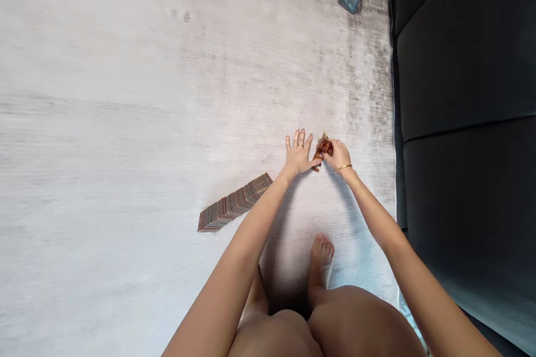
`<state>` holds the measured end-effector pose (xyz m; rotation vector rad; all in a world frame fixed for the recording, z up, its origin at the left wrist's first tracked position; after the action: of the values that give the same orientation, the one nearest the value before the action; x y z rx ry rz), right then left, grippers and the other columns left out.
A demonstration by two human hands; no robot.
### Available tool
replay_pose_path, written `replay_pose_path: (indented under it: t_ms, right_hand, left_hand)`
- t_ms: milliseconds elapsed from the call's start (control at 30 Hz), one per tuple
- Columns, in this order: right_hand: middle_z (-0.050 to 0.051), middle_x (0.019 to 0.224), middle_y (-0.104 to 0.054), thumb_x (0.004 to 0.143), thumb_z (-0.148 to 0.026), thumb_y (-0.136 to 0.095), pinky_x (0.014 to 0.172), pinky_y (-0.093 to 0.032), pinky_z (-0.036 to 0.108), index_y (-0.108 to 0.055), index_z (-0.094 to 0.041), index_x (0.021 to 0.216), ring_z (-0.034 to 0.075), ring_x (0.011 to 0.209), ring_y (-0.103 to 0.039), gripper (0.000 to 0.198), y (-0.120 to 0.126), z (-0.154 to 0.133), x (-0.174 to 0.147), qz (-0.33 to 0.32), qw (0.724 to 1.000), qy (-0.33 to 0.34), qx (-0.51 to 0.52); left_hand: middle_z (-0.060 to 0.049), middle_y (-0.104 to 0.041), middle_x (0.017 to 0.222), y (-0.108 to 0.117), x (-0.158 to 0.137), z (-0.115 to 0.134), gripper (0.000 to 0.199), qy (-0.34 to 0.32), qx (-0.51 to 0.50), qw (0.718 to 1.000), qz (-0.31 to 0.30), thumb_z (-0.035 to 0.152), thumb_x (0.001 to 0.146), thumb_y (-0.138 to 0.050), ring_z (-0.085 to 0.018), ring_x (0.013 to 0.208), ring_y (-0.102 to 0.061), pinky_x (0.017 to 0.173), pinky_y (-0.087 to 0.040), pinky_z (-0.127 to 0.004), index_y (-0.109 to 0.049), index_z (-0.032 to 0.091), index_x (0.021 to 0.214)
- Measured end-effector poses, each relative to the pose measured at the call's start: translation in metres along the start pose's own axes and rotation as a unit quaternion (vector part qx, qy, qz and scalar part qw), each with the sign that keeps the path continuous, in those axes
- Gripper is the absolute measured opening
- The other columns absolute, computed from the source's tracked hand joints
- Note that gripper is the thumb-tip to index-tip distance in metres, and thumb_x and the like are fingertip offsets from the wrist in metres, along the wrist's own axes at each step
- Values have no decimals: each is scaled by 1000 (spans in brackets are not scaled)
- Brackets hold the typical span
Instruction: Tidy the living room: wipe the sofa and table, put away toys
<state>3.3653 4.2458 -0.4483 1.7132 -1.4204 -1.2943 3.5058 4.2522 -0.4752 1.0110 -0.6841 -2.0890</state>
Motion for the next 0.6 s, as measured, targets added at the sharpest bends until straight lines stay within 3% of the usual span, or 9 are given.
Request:
replay_pose_path:
  t_ms: [100,233,367,500,600]
  right_hand:
    - [16,119,-70,77,-26,-63,101,-48,49,-63,-16,115,31,112,-63,40,-17,-3,-39,43,997,-20,69]
    - [14,109,-73,75,-33,-66,94,-53,47,-59,-18,111,28,101,-68,39,-31,10,-64,79,975,-111,178]
    - [13,99,-73,75,-36,-70,90,-54,43,-58,-18,101,27,94,-69,34,-29,9,-57,84,965,-183,171]
    - [14,99,-71,70,-33,-76,99,-49,46,-60,-20,85,30,103,-65,26,-18,-9,-40,78,978,-149,120]
    - [9,92,-73,71,-38,-75,94,-53,44,-60,-20,85,26,92,-68,27,-22,-9,-41,59,954,-160,248]
  left_hand:
    - [-17,-2,170,-11,-33,12,78,-5,8,1000,4,50,95,-49,-31,158,5,122,12,-58,-26,15,160]
    - [-19,-12,169,-29,-78,25,62,25,12,1000,-1,29,99,-40,-28,158,-5,126,-1,-52,-30,11,158]
    - [-19,-17,168,-39,-108,30,57,4,28,1000,-12,22,100,-38,-29,157,-12,126,-7,-50,-36,12,156]
    - [-23,-21,166,-42,-128,30,68,-21,41,999,-6,32,95,-55,-34,156,-15,126,-9,-52,-36,6,154]
    - [-25,-34,160,-43,-140,32,69,-26,17,1000,2,26,84,-70,-36,153,-24,125,-15,-51,-45,4,145]
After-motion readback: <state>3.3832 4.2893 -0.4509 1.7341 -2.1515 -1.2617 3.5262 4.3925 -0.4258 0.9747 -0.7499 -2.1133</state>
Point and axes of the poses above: each hand's wrist, its own x-axis towards the middle knuckle, its own y-axis out of the back of the hand, z = x × y, the point moved 8 cm from there along x, towards the middle knuckle
